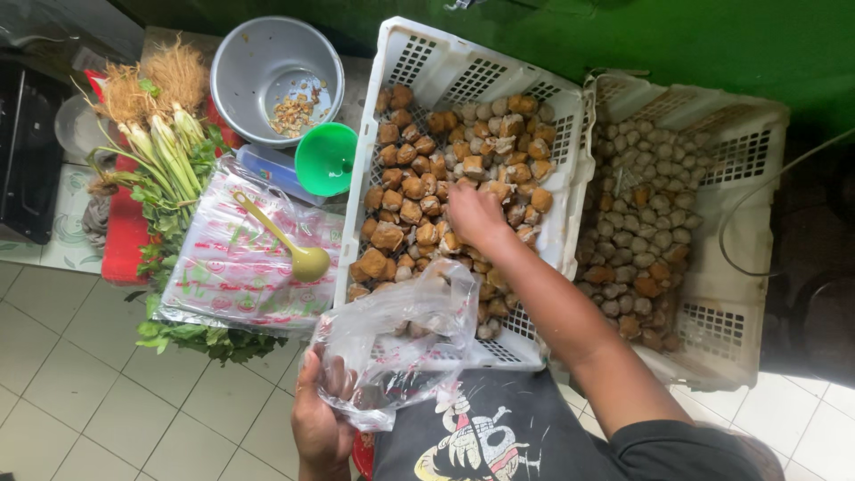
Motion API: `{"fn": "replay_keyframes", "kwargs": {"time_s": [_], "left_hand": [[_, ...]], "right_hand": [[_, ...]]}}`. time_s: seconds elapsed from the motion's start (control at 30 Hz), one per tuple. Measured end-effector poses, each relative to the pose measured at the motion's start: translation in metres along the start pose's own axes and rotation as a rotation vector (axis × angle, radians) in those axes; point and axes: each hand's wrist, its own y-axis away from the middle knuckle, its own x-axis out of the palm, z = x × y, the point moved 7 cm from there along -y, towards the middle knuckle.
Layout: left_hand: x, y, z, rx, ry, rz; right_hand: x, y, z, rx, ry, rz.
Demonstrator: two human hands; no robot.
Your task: The person packs meatballs from a plastic crate into a clear plastic bag, adding pieces one at a time, then pours liquid from a squeeze bottle into the bag and ties the bag closed. They hold the bag open over their lap while filling it and lift the finished bag at the end.
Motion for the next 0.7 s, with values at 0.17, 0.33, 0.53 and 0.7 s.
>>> {"fn": "replay_keyframes", "kwargs": {"time_s": [0.17,0.33,0.53,0.7], "left_hand": [[0.000,0.002,0.006,-0.055,-0.025,-0.083],[0.001,0.005,0.008,-0.139,-0.106,-0.270],[0.016,-0.002,0.003,-0.056,-0.103,-0.047],[0.005,-0.003,0.004,-0.097,-0.165,-0.136]], "right_hand": [[0.022,-0.006,0.012,-0.003,0.061,0.103],[0.017,-0.013,-0.001,0.083,-0.101,0.264],[0.020,-0.010,-0.011,0.157,-0.196,0.388],[0.000,0.000,-0.025,0.304,-0.526,0.243]]}}
